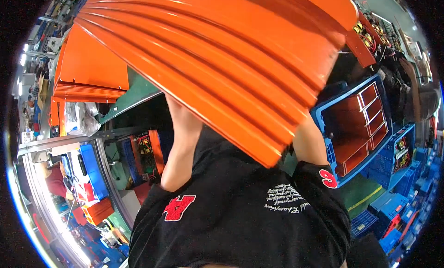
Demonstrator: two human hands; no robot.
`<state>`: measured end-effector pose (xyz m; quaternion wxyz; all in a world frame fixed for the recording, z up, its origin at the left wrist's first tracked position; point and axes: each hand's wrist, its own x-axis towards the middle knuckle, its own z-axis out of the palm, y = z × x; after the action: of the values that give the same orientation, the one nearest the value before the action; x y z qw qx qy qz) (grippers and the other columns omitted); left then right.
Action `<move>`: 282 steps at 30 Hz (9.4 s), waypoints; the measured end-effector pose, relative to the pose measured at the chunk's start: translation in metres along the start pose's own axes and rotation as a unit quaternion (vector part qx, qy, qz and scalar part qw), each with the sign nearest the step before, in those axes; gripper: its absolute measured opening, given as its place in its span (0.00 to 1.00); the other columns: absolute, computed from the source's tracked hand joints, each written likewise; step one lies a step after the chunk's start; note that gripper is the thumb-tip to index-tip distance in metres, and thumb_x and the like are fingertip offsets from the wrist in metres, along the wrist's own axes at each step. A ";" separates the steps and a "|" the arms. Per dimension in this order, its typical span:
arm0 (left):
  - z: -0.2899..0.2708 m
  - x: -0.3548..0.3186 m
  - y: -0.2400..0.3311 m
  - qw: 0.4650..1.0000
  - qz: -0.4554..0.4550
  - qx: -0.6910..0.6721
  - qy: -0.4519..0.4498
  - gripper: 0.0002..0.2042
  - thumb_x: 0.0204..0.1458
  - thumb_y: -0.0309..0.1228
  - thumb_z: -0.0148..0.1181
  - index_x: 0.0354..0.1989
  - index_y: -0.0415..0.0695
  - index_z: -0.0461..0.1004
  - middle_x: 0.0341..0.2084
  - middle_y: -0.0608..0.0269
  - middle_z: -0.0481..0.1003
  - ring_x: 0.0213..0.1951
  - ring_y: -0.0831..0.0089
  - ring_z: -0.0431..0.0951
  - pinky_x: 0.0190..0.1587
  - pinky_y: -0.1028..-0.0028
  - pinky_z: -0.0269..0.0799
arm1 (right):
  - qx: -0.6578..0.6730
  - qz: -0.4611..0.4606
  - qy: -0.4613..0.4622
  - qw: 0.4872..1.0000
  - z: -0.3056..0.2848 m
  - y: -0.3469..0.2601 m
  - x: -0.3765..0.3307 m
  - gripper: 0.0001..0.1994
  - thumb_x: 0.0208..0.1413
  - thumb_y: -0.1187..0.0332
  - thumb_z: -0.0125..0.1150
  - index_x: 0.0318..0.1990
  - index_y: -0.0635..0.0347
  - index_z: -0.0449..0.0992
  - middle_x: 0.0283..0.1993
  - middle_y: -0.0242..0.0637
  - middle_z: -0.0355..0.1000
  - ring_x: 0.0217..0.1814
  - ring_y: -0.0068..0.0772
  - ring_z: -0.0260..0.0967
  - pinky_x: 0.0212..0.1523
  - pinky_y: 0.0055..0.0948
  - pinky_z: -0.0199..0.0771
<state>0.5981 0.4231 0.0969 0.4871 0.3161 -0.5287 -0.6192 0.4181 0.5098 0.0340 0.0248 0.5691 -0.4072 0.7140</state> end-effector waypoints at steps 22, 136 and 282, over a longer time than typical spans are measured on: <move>-0.007 0.008 -0.032 0.998 0.035 0.022 -0.050 0.27 0.53 0.26 0.55 0.57 0.34 0.48 0.46 0.56 0.62 0.45 0.73 0.65 0.44 0.76 0.66 | -0.244 -0.172 -0.027 0.954 0.034 -0.008 0.055 0.10 0.48 0.77 0.55 0.40 0.69 0.74 0.40 0.46 0.74 0.43 0.37 0.74 0.45 0.31 0.71; -0.166 0.144 0.069 0.409 0.486 0.668 0.388 0.44 0.48 0.69 0.26 0.52 0.34 0.58 0.43 0.40 0.61 0.43 0.46 0.63 0.43 0.52 0.56 | -0.634 0.312 0.249 0.663 -0.237 -0.072 -0.149 0.14 0.51 0.64 0.59 0.39 0.67 0.73 0.31 0.46 0.73 0.31 0.38 0.72 0.35 0.33 0.73; -0.131 0.085 0.024 0.598 0.427 0.588 0.339 0.52 0.44 0.64 0.51 0.61 0.25 0.44 0.58 0.31 0.51 0.59 0.41 0.55 0.57 0.50 0.53 | -0.360 0.022 -0.497 0.789 0.296 0.112 0.310 0.10 0.50 0.70 0.51 0.35 0.59 0.80 0.34 0.43 0.77 0.34 0.40 0.76 0.31 0.33 0.79</move>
<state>0.6953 0.2989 0.0990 0.5490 0.4594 -0.6496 0.2560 0.4878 0.1216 0.2361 0.0059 0.7861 -0.6031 0.1349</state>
